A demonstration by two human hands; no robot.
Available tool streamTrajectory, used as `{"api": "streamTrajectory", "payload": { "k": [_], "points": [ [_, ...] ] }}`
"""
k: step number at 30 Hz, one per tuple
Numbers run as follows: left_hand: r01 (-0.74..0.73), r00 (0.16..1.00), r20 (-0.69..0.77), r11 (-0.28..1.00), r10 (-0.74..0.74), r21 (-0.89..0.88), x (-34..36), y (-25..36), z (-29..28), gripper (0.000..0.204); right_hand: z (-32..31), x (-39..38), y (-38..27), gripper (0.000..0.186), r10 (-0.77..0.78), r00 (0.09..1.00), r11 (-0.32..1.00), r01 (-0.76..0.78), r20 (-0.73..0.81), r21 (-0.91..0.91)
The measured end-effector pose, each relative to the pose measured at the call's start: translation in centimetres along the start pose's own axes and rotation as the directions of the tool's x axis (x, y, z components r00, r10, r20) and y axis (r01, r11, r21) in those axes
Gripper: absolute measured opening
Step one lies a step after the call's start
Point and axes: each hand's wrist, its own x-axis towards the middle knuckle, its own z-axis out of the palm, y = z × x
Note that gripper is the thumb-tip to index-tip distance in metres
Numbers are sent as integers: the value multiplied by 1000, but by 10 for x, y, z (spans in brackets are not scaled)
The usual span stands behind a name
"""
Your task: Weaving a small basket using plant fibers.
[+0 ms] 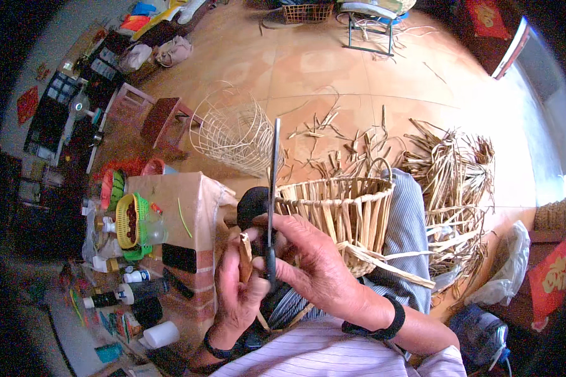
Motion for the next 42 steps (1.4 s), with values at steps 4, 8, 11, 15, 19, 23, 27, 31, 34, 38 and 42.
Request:
{"api": "streamTrajectory", "payload": {
  "k": [4,8,11,15,19,23,27,31,34,38,42],
  "points": [
    [227,955,-143,953,-258,-202,-3,3,6,29,-10,-5,-21,56,246,965,959,-256,92,123],
    [277,927,-92,828,-364,-487,10,9,5,25,-13,-21,-8,50,248,957,966,-256,153,38],
    [273,915,-113,801,-388,-533,15,9,4,24,-11,-30,7,51,165,972,976,-186,170,114],
    [231,910,-188,829,-369,-510,19,14,6,23,-11,-27,-8,56,235,933,962,-263,272,69],
    [224,915,-223,884,-335,-410,21,12,9,22,-10,-21,-7,78,-71,955,965,139,287,-224],
    [206,907,-276,908,-317,-365,24,15,16,17,-7,-23,-9,91,68,964,937,27,257,-349],
    [237,904,-262,906,-338,-351,23,17,20,15,-7,-22,-12,90,101,969,928,-9,228,-373],
    [292,899,-206,878,-388,-379,23,12,22,11,-10,-22,-10,85,86,977,930,-8,196,-368],
    [183,943,-215,935,-255,-304,25,11,20,15,-12,-22,-14,79,116,974,939,-43,195,-341],
    [226,946,-153,918,-287,-326,24,6,19,17,-13,-25,-10,69,90,982,968,-47,165,-247],
    [283,926,-112,857,-361,-430,27,15,21,20,-9,-31,-12,59,160,984,974,-144,83,-173]
  ]
}}
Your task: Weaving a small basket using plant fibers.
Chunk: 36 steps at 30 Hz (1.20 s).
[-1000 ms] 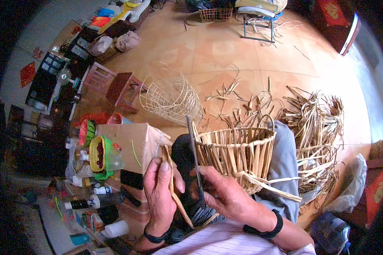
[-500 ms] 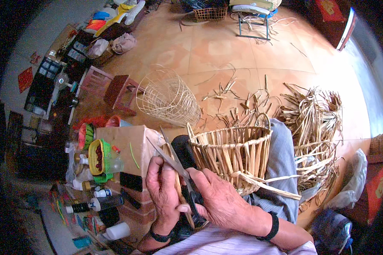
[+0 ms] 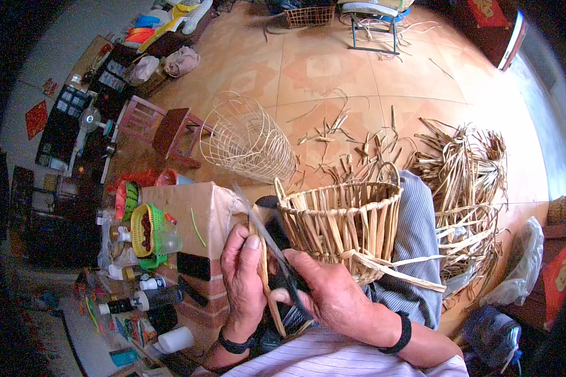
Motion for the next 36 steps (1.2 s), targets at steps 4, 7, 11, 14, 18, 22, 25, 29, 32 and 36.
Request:
{"api": "streamTrajectory", "payload": {
  "k": [4,7,11,14,18,22,25,29,32,36],
  "points": [
    [-11,996,84,999,14,-33,-4,-19,0,21,-11,10,-10,54,168,982,968,-148,-84,201],
    [18,994,105,996,-9,-89,-2,-10,4,22,-19,22,-8,48,63,983,993,-79,-171,-85],
    [37,983,181,959,15,-281,2,-23,-6,30,-20,29,-18,41,-37,979,873,-67,-202,-484],
    [77,960,274,894,53,-442,5,-30,-4,26,-5,29,-21,46,-70,995,738,6,-68,-675],
    [73,973,226,856,52,-513,15,-42,-13,29,11,30,-14,46,-143,988,836,88,-59,-541],
    [42,981,191,905,44,-422,13,-34,-20,31,9,27,-18,42,-287,947,899,213,-147,-383],
    [-8,972,222,956,76,-295,12,-35,-19,29,8,26,-18,44,-76,987,990,57,-144,-132],
    [-156,946,241,955,218,-253,18,-46,-16,22,14,26,3,25,-20,996,983,36,-88,181],
    [10,971,230,944,70,-330,18,-35,-21,20,9,13,-4,16,280,960,784,-219,-17,581],
    [74,994,92,964,-52,-255,40,-43,-78,19,-49,-17,6,24,462,860,596,-120,-216,794]
  ]
}}
